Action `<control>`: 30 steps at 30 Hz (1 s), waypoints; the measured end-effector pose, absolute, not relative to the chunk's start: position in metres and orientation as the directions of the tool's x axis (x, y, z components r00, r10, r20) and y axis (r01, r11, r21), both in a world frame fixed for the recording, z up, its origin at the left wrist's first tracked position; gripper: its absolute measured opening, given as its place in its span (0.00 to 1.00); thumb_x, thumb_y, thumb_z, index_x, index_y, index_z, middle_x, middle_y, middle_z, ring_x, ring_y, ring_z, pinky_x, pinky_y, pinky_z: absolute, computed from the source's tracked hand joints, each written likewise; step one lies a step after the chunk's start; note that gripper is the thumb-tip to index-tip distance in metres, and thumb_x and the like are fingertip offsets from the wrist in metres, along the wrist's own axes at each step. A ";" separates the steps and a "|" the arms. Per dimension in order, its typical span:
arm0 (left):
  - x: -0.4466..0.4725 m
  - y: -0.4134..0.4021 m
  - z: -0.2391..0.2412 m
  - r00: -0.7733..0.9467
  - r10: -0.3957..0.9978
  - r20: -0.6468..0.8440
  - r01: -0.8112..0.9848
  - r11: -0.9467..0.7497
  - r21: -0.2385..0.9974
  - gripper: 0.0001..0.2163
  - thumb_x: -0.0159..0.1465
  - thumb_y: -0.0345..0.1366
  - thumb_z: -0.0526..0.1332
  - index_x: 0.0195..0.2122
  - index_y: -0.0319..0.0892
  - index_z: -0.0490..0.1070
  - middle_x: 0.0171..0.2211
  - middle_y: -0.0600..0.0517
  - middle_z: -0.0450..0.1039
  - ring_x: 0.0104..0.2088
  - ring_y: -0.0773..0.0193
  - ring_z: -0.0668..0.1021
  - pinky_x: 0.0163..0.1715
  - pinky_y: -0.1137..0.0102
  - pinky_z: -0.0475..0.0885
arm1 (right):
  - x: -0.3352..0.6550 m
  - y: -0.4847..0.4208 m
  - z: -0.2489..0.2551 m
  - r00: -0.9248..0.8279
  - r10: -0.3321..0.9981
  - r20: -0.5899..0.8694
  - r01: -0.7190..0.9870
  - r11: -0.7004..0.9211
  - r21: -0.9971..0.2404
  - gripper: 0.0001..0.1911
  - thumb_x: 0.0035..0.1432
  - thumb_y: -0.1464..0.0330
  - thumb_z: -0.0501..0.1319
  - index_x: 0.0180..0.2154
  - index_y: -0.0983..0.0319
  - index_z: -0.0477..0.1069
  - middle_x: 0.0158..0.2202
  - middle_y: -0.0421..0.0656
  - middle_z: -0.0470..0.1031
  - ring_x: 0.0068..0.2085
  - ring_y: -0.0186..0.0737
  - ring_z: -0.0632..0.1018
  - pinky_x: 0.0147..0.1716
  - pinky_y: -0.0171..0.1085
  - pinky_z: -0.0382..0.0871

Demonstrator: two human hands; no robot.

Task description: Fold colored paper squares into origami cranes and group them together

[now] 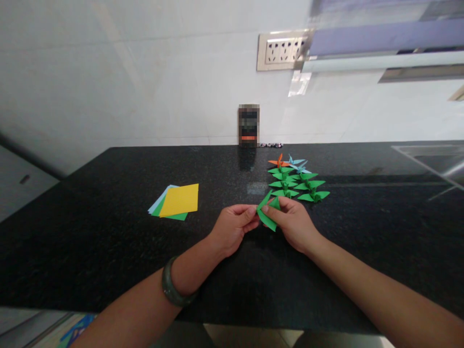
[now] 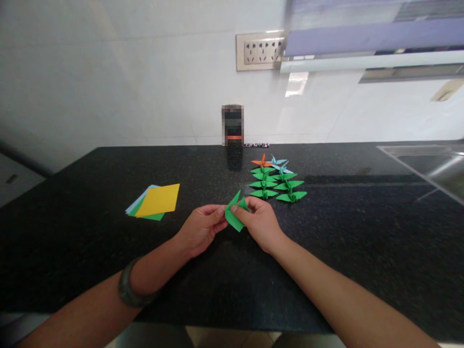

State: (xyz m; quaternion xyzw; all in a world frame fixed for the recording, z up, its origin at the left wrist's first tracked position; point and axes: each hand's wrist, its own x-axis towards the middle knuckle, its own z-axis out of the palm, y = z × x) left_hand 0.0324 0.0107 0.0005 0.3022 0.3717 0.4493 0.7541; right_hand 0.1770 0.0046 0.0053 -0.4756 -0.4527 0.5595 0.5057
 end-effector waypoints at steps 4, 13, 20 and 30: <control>0.032 0.010 0.001 0.335 0.901 -0.275 -0.463 0.412 0.785 0.13 0.45 0.35 0.70 0.31 0.35 0.76 0.27 0.49 0.76 0.28 0.70 0.76 0.34 0.74 0.70 | 0.176 0.004 0.007 -0.048 0.996 -0.079 -0.161 -0.086 -0.983 0.14 0.38 0.64 0.69 0.25 0.63 0.68 0.21 0.36 0.69 0.22 0.30 0.68 0.23 0.32 0.62; 0.034 0.010 0.002 0.322 0.901 -0.291 -0.445 0.416 0.793 0.14 0.42 0.36 0.71 0.30 0.34 0.77 0.26 0.48 0.76 0.28 0.68 0.76 0.36 0.71 0.69 | 0.176 0.003 0.008 -0.049 0.994 -0.093 -0.139 -0.099 -0.985 0.11 0.36 0.69 0.68 0.23 0.63 0.66 0.20 0.34 0.68 0.21 0.29 0.67 0.23 0.31 0.62; 0.036 0.008 0.004 0.264 0.912 -0.315 -0.376 0.398 0.837 0.14 0.41 0.35 0.72 0.29 0.35 0.76 0.25 0.51 0.76 0.25 0.71 0.75 0.29 0.75 0.70 | 0.175 0.004 0.006 -0.043 0.996 -0.079 -0.078 -0.083 -0.994 0.09 0.38 0.71 0.65 0.23 0.63 0.66 0.20 0.34 0.67 0.22 0.29 0.67 0.23 0.32 0.62; 0.038 0.009 0.000 0.161 0.953 -0.258 -0.392 0.302 0.869 0.12 0.42 0.35 0.71 0.27 0.35 0.75 0.24 0.51 0.76 0.25 0.69 0.76 0.31 0.71 0.72 | 0.177 0.005 0.006 -0.055 0.998 -0.005 -0.049 -0.007 -0.999 0.10 0.45 0.63 0.63 0.28 0.63 0.68 0.21 0.36 0.69 0.22 0.30 0.68 0.22 0.31 0.64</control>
